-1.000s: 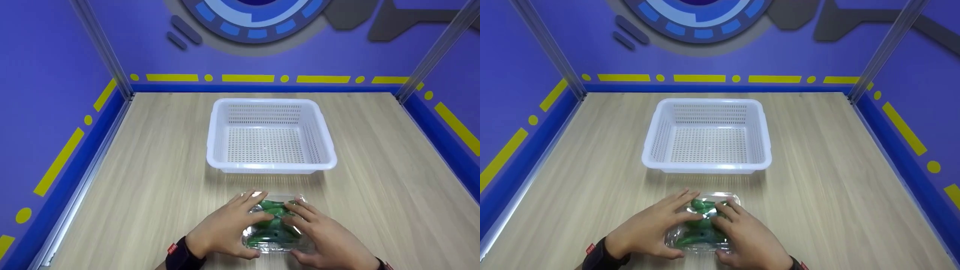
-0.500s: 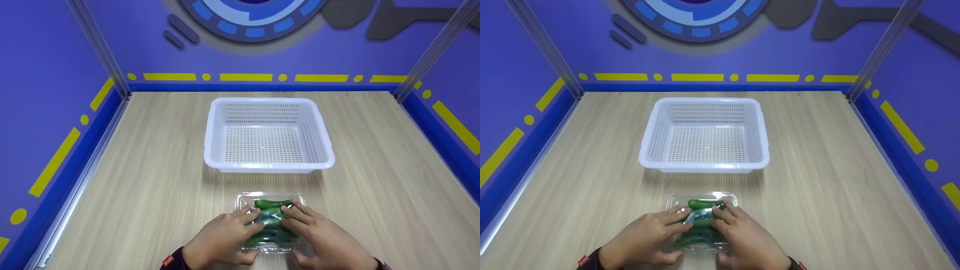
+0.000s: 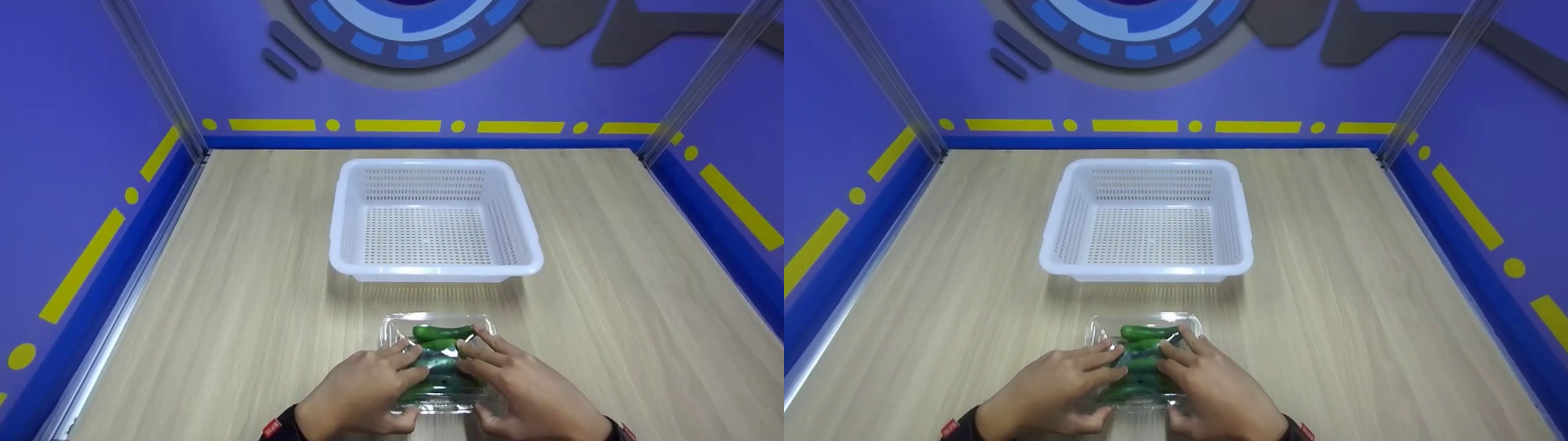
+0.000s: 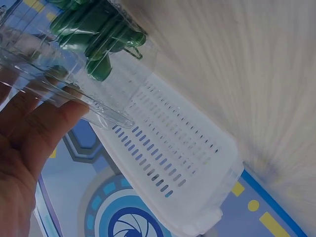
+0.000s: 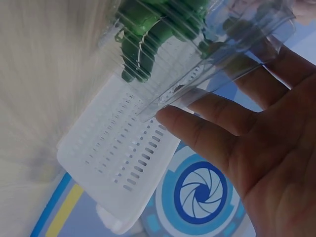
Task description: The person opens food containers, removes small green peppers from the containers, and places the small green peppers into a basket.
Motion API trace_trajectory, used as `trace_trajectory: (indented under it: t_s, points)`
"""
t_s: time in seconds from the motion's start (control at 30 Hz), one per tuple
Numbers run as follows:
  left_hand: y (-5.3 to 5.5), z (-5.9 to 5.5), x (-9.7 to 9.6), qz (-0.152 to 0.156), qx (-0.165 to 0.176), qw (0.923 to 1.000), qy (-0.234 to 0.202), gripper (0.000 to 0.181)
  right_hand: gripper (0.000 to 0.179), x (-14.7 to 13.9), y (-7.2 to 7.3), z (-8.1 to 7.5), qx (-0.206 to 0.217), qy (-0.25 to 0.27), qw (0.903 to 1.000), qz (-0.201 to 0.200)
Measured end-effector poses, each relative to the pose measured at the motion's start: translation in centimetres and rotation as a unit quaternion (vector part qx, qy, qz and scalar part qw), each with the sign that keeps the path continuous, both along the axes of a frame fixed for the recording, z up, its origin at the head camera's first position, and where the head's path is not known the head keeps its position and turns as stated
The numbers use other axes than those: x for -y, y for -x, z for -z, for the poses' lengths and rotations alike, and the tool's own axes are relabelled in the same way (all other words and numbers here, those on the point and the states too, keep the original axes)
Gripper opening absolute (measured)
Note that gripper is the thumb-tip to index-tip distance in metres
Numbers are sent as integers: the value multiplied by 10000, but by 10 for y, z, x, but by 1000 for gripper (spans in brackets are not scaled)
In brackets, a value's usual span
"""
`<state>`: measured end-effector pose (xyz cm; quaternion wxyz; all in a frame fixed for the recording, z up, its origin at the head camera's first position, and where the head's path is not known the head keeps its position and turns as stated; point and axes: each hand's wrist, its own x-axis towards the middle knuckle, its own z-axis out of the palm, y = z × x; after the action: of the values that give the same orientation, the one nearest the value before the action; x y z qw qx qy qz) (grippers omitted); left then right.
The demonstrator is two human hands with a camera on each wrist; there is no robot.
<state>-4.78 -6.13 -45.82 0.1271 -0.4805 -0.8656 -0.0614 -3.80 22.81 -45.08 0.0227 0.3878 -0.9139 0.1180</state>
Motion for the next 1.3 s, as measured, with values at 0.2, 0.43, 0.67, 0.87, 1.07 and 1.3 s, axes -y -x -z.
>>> trace_trajectory:
  t_s: [0.2,0.43,0.67,0.87,1.07,1.3]
  points:
    - [-5,0,0,64,-426,9990,151,41,56,-1,0,-1,-70,-48,9998,-186]
    - [-7,3,4,210,-620,9978,-46,30,60,-4,0,2,-79,76,9996,-269]
    - [-7,6,6,245,-545,9974,-414,27,60,-5,0,0,241,99,9995,-164]
    - [-5,7,5,317,-399,9966,-644,22,60,-7,-3,1,514,87,9986,0]
    - [-5,9,4,344,-512,9952,-755,19,59,-12,1,7,-837,412,9925,-784]
    - [-5,10,6,339,-795,9937,-714,23,50,-14,3,9,-913,751,9883,-965]
